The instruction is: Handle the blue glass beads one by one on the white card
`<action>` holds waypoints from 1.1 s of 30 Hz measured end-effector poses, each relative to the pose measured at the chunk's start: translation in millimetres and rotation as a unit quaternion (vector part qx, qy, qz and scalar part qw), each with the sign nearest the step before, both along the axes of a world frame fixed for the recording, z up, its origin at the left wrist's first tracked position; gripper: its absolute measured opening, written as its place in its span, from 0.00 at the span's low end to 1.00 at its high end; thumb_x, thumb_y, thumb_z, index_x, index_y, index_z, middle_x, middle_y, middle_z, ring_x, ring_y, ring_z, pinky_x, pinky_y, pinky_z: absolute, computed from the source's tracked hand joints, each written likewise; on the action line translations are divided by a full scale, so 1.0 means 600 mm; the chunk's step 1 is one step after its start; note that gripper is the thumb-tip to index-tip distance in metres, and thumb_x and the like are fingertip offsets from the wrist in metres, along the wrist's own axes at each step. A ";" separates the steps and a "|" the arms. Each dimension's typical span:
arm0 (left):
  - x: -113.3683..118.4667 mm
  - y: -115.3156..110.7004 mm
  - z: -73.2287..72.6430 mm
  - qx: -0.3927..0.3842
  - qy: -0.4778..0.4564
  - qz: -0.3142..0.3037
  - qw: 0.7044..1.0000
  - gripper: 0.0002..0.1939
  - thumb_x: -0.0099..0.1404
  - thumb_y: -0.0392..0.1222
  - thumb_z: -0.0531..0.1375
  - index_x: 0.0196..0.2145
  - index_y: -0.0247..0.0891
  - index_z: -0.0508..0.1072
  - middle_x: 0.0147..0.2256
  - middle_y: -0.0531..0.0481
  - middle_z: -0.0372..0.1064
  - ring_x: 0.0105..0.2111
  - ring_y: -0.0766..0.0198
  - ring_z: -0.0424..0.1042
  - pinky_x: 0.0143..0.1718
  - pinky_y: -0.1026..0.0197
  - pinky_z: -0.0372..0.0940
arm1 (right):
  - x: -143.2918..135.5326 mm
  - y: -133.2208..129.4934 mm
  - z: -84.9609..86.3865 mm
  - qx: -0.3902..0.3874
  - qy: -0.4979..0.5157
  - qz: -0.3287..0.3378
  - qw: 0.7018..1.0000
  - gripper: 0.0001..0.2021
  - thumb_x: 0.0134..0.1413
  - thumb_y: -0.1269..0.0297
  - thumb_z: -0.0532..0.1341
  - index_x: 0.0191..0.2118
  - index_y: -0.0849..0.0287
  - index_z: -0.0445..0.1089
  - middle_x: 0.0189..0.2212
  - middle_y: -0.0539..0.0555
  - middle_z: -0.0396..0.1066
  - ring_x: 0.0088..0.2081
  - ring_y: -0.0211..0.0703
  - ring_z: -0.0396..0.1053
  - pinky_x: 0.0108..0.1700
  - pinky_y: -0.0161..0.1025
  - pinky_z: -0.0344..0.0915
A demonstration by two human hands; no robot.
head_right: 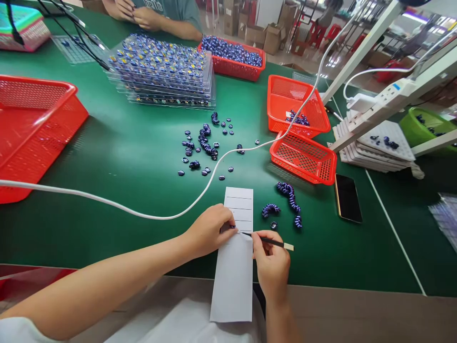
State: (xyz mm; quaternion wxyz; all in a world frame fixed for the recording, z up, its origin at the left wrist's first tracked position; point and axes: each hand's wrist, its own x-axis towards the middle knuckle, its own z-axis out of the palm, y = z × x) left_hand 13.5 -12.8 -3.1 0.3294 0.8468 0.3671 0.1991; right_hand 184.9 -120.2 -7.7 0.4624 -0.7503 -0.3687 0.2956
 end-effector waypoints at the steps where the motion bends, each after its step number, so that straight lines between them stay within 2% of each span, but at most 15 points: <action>1: 0.000 0.000 0.000 0.001 -0.002 0.000 1.000 0.06 0.61 0.34 0.64 0.31 0.38 0.68 0.31 0.50 0.71 0.34 0.59 0.67 0.36 0.58 0.60 | 0.000 0.000 0.001 0.005 0.003 -0.001 1.000 0.16 0.53 0.50 0.68 0.35 0.59 0.74 0.22 0.49 0.73 0.20 0.36 0.68 0.23 0.33 0.66; 5: -0.001 0.001 -0.002 0.004 -0.009 0.000 1.000 0.07 0.61 0.35 0.65 0.31 0.38 0.69 0.30 0.50 0.71 0.34 0.59 0.67 0.37 0.58 0.60 | 0.003 -0.002 0.000 0.041 0.052 -0.005 0.998 0.15 0.53 0.52 0.68 0.36 0.60 0.73 0.24 0.51 0.74 0.19 0.35 0.66 0.20 0.32 0.63; 8: -0.003 0.006 -0.004 0.006 -0.012 -0.013 1.000 0.06 0.61 0.35 0.66 0.31 0.38 0.71 0.30 0.50 0.72 0.34 0.59 0.67 0.37 0.58 0.60 | 0.005 -0.002 -0.001 0.076 0.092 -0.024 0.993 0.14 0.52 0.55 0.69 0.36 0.61 0.72 0.21 0.49 0.72 0.17 0.33 0.64 0.19 0.32 0.59; 10: -0.007 0.008 -0.005 0.009 -0.025 -0.029 0.999 0.05 0.62 0.37 0.66 0.32 0.38 0.72 0.30 0.50 0.73 0.34 0.59 0.68 0.37 0.58 0.61 | 0.007 -0.004 -0.002 0.102 0.105 -0.035 0.989 0.13 0.52 0.56 0.69 0.36 0.60 0.72 0.20 0.49 0.72 0.17 0.33 0.64 0.19 0.32 0.60; 12: -0.012 0.007 -0.003 0.003 -0.046 -0.031 0.998 0.03 0.64 0.38 0.65 0.34 0.38 0.74 0.30 0.51 0.73 0.34 0.60 0.68 0.37 0.59 0.62 | 0.009 -0.007 -0.003 0.139 0.110 -0.051 0.983 0.13 0.51 0.57 0.70 0.35 0.60 0.72 0.24 0.51 0.75 0.17 0.33 0.65 0.20 0.33 0.62; 17: -0.015 -0.008 0.015 -0.051 -0.082 -0.004 0.995 0.06 0.68 0.39 0.58 0.38 0.38 0.75 0.32 0.49 0.73 0.32 0.63 0.70 0.35 0.62 0.64 | 0.018 -0.022 -0.004 0.203 0.113 -0.103 0.967 0.11 0.50 0.59 0.71 0.34 0.61 0.72 0.30 0.55 0.78 0.17 0.33 0.66 0.20 0.35 0.63; 23: 0.022 -0.012 0.033 -0.138 -0.087 0.005 0.987 0.06 0.62 0.37 0.61 0.36 0.39 0.77 0.31 0.51 0.76 0.28 0.66 0.70 0.32 0.64 0.65 | 0.023 -0.023 -0.011 0.244 0.117 -0.130 0.954 0.10 0.52 0.61 0.70 0.34 0.60 0.71 0.32 0.54 0.78 0.17 0.32 0.66 0.21 0.35 0.64; 28: 0.052 -0.009 0.017 -0.167 -0.131 0.016 0.977 0.06 0.59 0.35 0.60 0.36 0.37 0.76 0.31 0.51 0.76 0.29 0.66 0.73 0.33 0.64 0.68 | 0.022 -0.021 -0.019 0.238 0.111 -0.144 0.954 0.10 0.53 0.60 0.69 0.35 0.59 0.70 0.32 0.54 0.77 0.18 0.33 0.66 0.21 0.35 0.64; 33: 0.056 -0.010 0.007 -0.143 -0.144 -0.011 0.979 0.07 0.60 0.33 0.60 0.37 0.36 0.75 0.32 0.50 0.77 0.31 0.66 0.75 0.36 0.64 0.70 | 0.019 -0.024 -0.017 0.239 0.108 -0.127 0.956 0.08 0.54 0.62 0.68 0.35 0.59 0.70 0.34 0.54 0.77 0.18 0.33 0.67 0.22 0.35 0.65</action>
